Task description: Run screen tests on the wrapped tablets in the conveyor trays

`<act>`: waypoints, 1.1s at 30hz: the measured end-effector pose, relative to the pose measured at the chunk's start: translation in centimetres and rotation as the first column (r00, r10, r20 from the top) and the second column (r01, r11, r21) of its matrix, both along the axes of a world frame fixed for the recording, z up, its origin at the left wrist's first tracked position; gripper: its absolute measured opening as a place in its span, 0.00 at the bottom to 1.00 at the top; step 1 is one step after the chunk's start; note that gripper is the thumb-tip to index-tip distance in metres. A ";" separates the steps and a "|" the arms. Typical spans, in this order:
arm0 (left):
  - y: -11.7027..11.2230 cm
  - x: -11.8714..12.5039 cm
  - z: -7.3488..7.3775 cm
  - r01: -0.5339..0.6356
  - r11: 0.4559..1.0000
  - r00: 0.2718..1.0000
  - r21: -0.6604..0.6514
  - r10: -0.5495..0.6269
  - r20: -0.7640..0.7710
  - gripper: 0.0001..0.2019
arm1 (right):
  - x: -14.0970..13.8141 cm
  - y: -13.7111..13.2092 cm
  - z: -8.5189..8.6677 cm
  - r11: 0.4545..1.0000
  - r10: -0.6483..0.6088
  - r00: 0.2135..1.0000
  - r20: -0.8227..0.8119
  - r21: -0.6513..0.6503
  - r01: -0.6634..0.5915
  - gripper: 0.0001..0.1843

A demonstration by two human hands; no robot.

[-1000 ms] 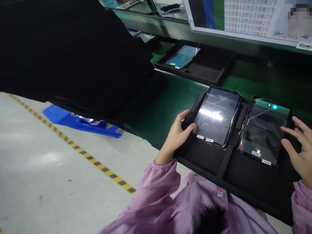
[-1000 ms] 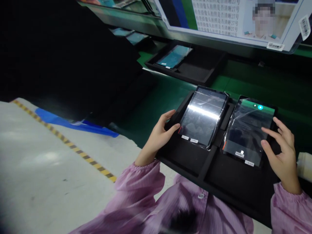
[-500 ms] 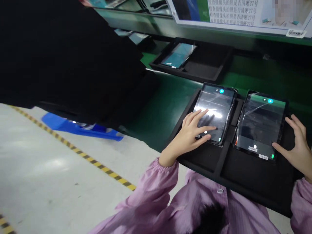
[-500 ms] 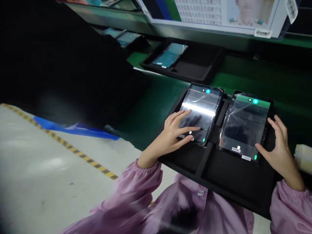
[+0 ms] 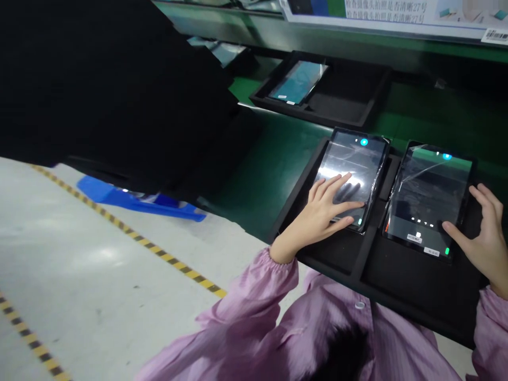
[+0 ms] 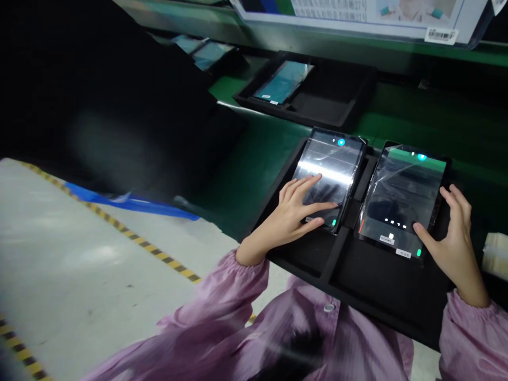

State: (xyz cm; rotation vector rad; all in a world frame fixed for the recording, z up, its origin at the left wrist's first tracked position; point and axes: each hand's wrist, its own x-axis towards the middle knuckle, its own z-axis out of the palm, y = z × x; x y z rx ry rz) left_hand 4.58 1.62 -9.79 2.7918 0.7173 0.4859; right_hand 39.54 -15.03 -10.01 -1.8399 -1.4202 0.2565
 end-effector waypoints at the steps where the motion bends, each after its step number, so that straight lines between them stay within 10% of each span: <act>1: 0.0 0.1 0.0 0.003 1.000 1.000 -0.005 -0.003 -0.010 0.16 | -0.1 0.1 0.0 1.000 -0.012 1.000 0.006 -0.006 0.012 0.47; 16: 0.6 -1.6 -0.6 -0.214 0.976 0.974 0.036 0.211 0.081 0.21 | -1.2 0.7 0.1 0.998 -0.056 0.975 0.214 -0.028 0.064 0.55; 33: 0.7 -1.6 -0.9 -0.210 0.978 0.973 -0.004 0.209 0.094 0.24 | -0.9 0.4 0.8 0.999 -0.020 0.995 0.098 0.039 0.017 0.19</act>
